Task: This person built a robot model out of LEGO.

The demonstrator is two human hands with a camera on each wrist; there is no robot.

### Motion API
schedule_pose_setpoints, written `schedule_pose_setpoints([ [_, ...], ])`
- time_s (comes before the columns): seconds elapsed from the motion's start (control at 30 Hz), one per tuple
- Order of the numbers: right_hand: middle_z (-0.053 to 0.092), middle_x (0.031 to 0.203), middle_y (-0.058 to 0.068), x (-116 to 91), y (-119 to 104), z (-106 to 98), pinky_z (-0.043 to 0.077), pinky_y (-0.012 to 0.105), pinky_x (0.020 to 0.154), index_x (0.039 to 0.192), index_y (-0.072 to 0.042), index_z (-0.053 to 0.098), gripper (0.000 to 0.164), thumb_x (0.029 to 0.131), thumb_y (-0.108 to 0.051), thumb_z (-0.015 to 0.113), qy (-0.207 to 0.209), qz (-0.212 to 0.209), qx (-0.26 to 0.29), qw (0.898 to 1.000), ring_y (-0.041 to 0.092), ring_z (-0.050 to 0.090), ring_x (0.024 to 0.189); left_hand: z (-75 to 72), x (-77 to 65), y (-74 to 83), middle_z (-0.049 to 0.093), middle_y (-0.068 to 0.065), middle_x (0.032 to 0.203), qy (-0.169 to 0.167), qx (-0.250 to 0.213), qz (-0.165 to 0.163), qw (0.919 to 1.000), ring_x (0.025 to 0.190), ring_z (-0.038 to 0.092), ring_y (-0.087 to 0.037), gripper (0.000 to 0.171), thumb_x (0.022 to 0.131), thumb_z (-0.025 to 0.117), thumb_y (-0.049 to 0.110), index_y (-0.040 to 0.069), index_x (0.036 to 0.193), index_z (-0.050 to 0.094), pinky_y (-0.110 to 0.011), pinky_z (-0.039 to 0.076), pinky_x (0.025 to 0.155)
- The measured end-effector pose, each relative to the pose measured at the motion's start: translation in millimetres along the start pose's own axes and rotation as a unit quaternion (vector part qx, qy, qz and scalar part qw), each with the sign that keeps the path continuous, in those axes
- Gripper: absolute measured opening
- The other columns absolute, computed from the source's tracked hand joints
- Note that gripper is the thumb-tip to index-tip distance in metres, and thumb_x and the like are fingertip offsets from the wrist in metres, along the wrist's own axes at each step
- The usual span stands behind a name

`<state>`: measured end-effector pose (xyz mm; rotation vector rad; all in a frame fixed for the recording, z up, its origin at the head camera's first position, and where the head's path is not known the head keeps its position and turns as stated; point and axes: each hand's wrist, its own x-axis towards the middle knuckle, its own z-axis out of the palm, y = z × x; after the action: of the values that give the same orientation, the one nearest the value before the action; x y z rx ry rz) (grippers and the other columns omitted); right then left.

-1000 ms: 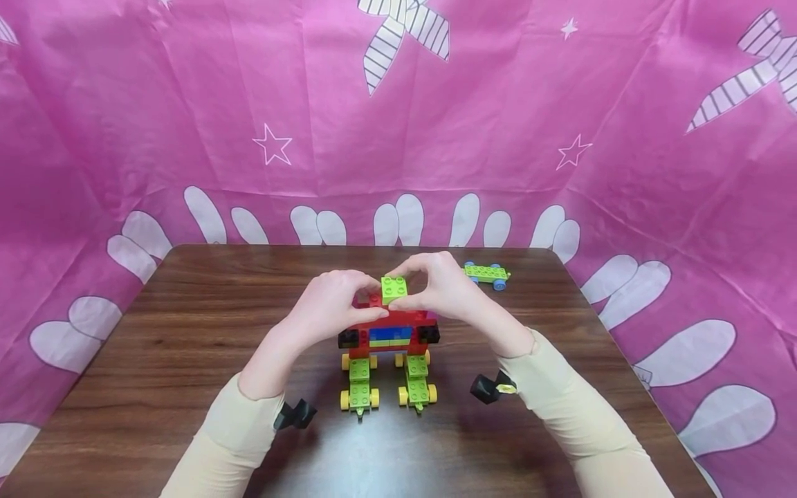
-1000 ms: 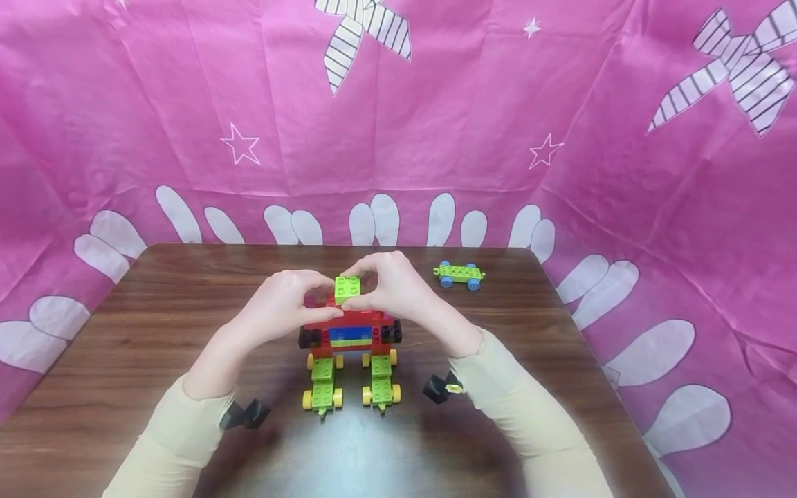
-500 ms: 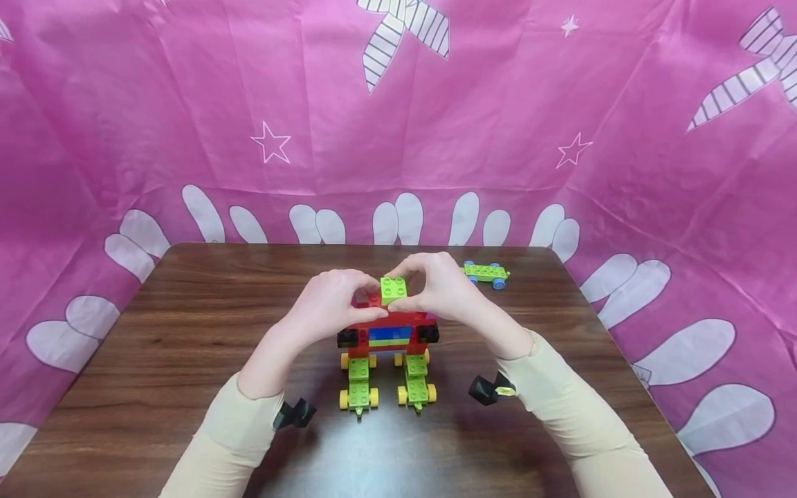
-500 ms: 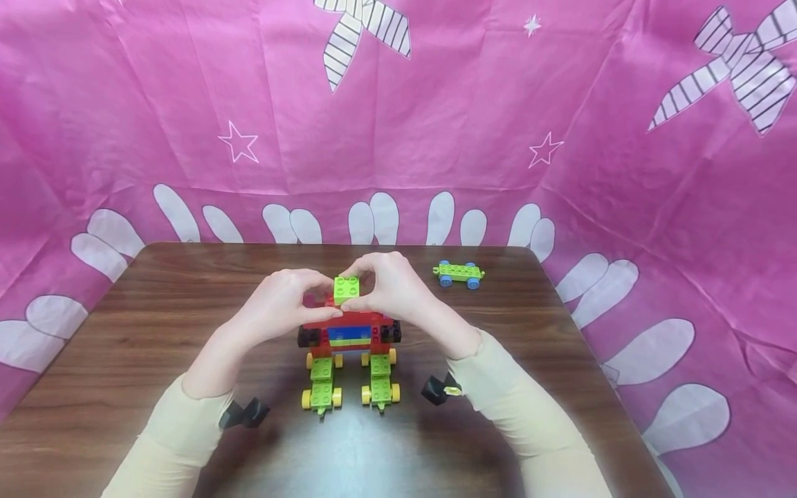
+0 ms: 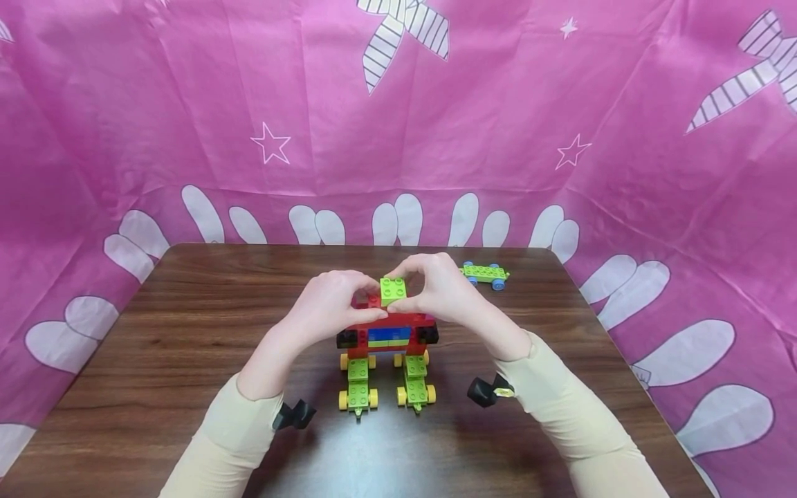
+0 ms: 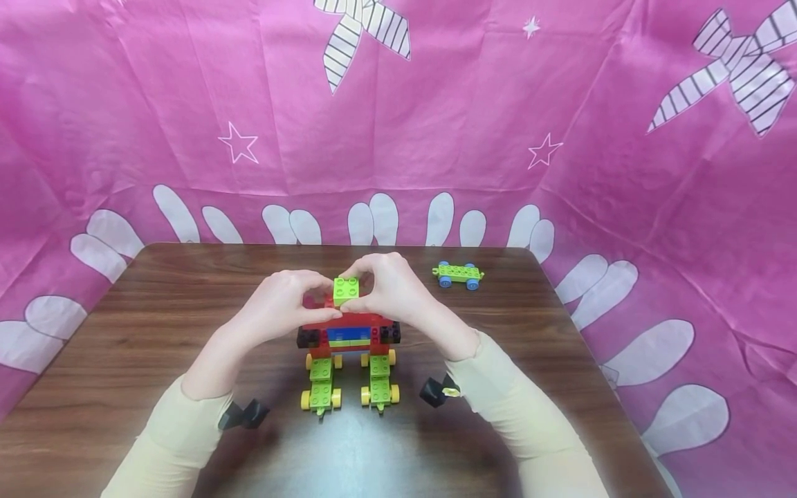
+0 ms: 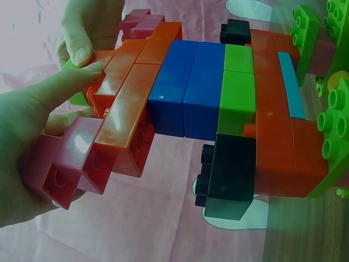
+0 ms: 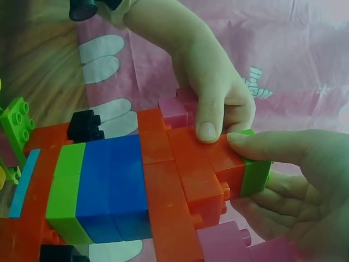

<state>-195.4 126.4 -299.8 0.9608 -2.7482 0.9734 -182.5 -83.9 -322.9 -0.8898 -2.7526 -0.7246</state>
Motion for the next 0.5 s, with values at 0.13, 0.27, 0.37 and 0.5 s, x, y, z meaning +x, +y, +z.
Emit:
schedule_pose_setpoints([
  [0.13, 0.075, 0.102, 0.002, 0.3, 0.7, -0.9, 0.054, 0.041, 0.087, 0.107, -0.010, 0.075, 0.039, 0.072, -0.023, 0.087, -0.006, 0.008, -0.001, 1.000, 0.019, 0.066, 0.099, 0.7, 0.1, 0.2, 0.073, 0.003, 0.090, 0.001, 0.001, 0.001, 1.0000, 0.076, 0.061, -0.010, 0.035, 0.080, 0.079, 0.040, 0.013, 0.101, 0.074, -0.031, 0.053, 0.072],
  [0.27, 0.076, 0.101, 0.002, 1.5, 0.5, -2.5, 0.055, 0.039, 0.084, 0.107, -0.010, 0.075, 0.038, 0.072, -0.023, 0.087, -0.012, 0.014, 0.006, 1.000, 0.018, 0.066, 0.098, 0.0, 0.3, 0.4, 0.073, 0.003, 0.090, 0.002, 0.003, 0.002, 1.0000, 0.076, 0.062, -0.011, 0.035, 0.080, 0.079, 0.040, 0.013, 0.101, 0.074, -0.032, 0.054, 0.072],
  [0.37, 0.076, 0.101, 0.001, 2.2, 0.3, -3.1, 0.056, 0.037, 0.081, 0.106, -0.010, 0.075, 0.038, 0.073, -0.022, 0.087, -0.017, 0.017, 0.011, 1.000, 0.018, 0.066, 0.097, -0.7, 0.0, 0.4, 0.073, 0.002, 0.091, 0.001, 0.001, 0.001, 1.0000, 0.076, 0.062, -0.011, 0.035, 0.080, 0.079, 0.040, 0.013, 0.101, 0.074, -0.032, 0.054, 0.072],
  [0.5, 0.075, 0.101, 0.000, 1.9, 0.0, -2.6, 0.056, 0.036, 0.080, 0.107, -0.011, 0.075, 0.038, 0.073, -0.023, 0.087, -0.021, 0.025, 0.012, 0.999, 0.018, 0.065, 0.096, -0.5, -0.5, 0.4, 0.073, 0.002, 0.090, -0.002, -0.003, -0.002, 1.0000, 0.076, 0.062, -0.010, 0.035, 0.080, 0.079, 0.040, 0.013, 0.102, 0.073, -0.031, 0.054, 0.072],
])
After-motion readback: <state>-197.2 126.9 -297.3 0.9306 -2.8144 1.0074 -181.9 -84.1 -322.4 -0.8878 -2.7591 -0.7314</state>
